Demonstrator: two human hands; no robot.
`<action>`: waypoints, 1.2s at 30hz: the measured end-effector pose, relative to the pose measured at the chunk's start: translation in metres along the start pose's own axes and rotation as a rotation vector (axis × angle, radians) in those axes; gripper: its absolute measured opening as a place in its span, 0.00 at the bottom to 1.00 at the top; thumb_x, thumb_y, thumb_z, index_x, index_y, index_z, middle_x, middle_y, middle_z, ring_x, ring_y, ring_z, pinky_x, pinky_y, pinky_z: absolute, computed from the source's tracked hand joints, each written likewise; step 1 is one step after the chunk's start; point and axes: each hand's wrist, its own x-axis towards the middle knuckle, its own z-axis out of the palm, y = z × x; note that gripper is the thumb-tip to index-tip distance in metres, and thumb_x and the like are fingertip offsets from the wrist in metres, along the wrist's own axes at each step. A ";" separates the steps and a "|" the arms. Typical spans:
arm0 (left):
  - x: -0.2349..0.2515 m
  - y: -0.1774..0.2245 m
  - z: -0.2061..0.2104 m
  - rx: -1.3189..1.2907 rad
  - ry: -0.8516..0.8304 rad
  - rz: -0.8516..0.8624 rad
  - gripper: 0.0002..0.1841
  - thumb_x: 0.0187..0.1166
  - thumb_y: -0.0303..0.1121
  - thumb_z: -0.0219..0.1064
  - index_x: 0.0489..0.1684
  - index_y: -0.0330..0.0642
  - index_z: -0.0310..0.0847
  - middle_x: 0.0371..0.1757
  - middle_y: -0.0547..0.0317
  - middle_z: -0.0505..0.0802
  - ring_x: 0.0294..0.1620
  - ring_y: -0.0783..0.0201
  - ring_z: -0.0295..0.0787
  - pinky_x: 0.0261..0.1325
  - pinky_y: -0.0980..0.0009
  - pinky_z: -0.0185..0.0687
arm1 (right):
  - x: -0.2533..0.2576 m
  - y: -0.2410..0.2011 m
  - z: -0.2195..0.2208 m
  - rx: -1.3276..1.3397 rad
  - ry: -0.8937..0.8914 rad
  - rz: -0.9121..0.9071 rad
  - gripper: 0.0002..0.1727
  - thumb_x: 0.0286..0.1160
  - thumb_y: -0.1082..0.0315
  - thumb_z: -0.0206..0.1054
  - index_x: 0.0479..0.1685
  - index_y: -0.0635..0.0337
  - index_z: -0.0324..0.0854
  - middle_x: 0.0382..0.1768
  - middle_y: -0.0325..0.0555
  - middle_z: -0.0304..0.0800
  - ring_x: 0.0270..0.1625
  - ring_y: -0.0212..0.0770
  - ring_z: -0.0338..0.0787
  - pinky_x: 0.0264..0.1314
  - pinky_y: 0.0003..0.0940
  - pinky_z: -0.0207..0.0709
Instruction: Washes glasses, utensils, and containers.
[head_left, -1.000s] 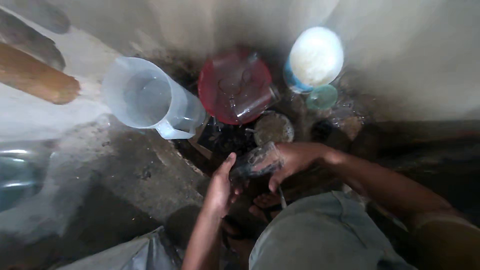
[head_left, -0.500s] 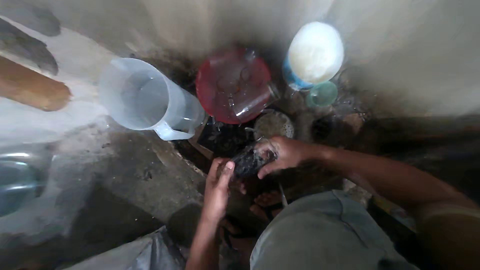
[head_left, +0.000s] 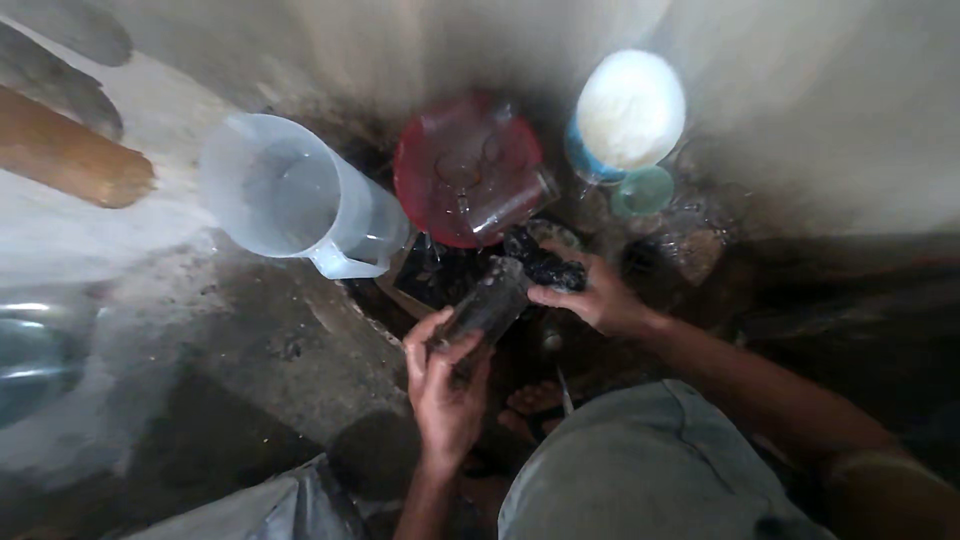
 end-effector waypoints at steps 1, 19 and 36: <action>-0.002 0.002 0.004 0.069 0.010 0.071 0.15 0.68 0.27 0.80 0.50 0.49 0.89 0.73 0.51 0.81 0.78 0.57 0.76 0.77 0.63 0.80 | -0.001 -0.004 0.002 -0.021 -0.005 -0.044 0.33 0.72 0.63 0.78 0.79 0.57 0.75 0.60 0.39 0.92 0.60 0.29 0.92 0.65 0.29 0.88; -0.012 0.034 0.041 -0.220 0.179 -0.299 0.32 0.67 0.28 0.82 0.71 0.30 0.72 0.65 0.50 0.87 0.61 0.63 0.89 0.62 0.68 0.91 | -0.001 -0.013 0.029 -0.144 0.189 -0.101 0.19 0.78 0.50 0.72 0.52 0.57 0.89 0.38 0.39 0.94 0.39 0.29 0.93 0.43 0.31 0.91; 0.046 0.022 0.064 -0.266 -0.327 -0.274 0.42 0.76 0.33 0.76 0.92 0.58 0.57 0.89 0.56 0.68 0.82 0.58 0.74 0.77 0.56 0.83 | -0.032 -0.032 -0.081 -0.422 -0.097 -0.280 0.13 0.76 0.63 0.74 0.55 0.56 0.90 0.51 0.34 0.97 0.52 0.26 0.94 0.61 0.25 0.90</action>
